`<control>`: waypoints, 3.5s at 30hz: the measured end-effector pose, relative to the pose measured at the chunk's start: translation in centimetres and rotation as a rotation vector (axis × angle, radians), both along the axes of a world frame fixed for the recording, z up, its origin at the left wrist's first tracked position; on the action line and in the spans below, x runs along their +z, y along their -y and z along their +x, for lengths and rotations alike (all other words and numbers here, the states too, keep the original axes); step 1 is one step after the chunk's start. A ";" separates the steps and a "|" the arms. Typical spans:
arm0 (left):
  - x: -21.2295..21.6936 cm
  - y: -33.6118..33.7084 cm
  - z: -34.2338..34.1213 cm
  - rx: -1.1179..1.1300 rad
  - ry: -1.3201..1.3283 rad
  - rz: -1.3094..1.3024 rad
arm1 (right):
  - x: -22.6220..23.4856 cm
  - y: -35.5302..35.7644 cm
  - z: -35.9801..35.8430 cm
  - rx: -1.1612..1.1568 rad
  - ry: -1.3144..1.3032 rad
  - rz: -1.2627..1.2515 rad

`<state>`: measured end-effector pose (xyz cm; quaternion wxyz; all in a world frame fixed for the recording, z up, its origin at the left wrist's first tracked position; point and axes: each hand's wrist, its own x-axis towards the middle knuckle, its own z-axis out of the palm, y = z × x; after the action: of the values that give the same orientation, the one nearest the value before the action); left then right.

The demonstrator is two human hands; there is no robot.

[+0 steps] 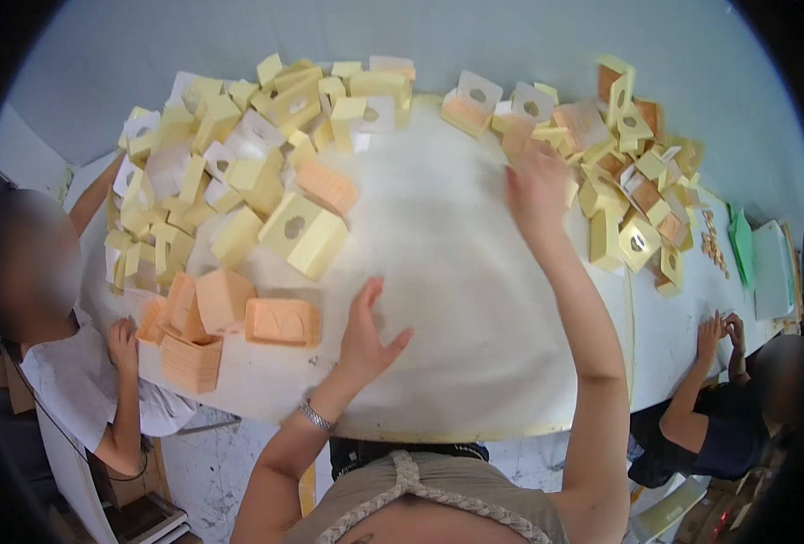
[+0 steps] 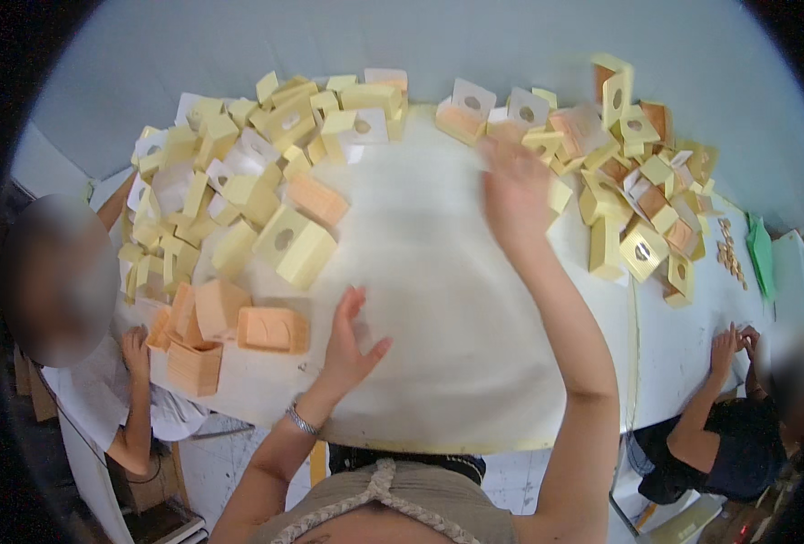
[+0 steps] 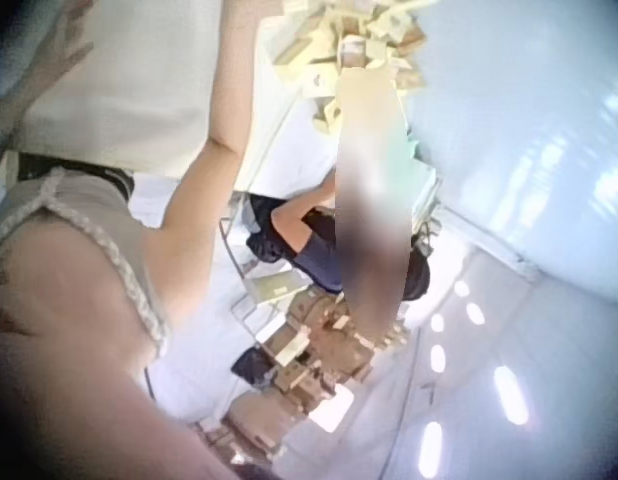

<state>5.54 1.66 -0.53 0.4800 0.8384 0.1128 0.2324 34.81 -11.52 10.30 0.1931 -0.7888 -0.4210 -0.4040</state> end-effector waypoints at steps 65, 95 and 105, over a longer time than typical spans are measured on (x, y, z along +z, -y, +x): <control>-0.4 4.5 -9.6 0.241 -0.045 -0.088 | -1.7 12.2 -23.1 0.284 -0.432 -0.511; 2.2 0.8 -7.5 -0.043 -0.294 -0.124 | -1.0 3.9 -20.9 0.761 -0.150 -0.739; 2.0 1.2 -7.3 0.034 -0.304 -0.026 | -2.8 5.3 -18.9 0.693 -0.124 -0.688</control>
<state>-1.74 0.44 1.44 0.4641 0.8557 0.2012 0.1091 15.88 -16.78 7.48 0.0692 -0.6431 -0.7552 -0.1059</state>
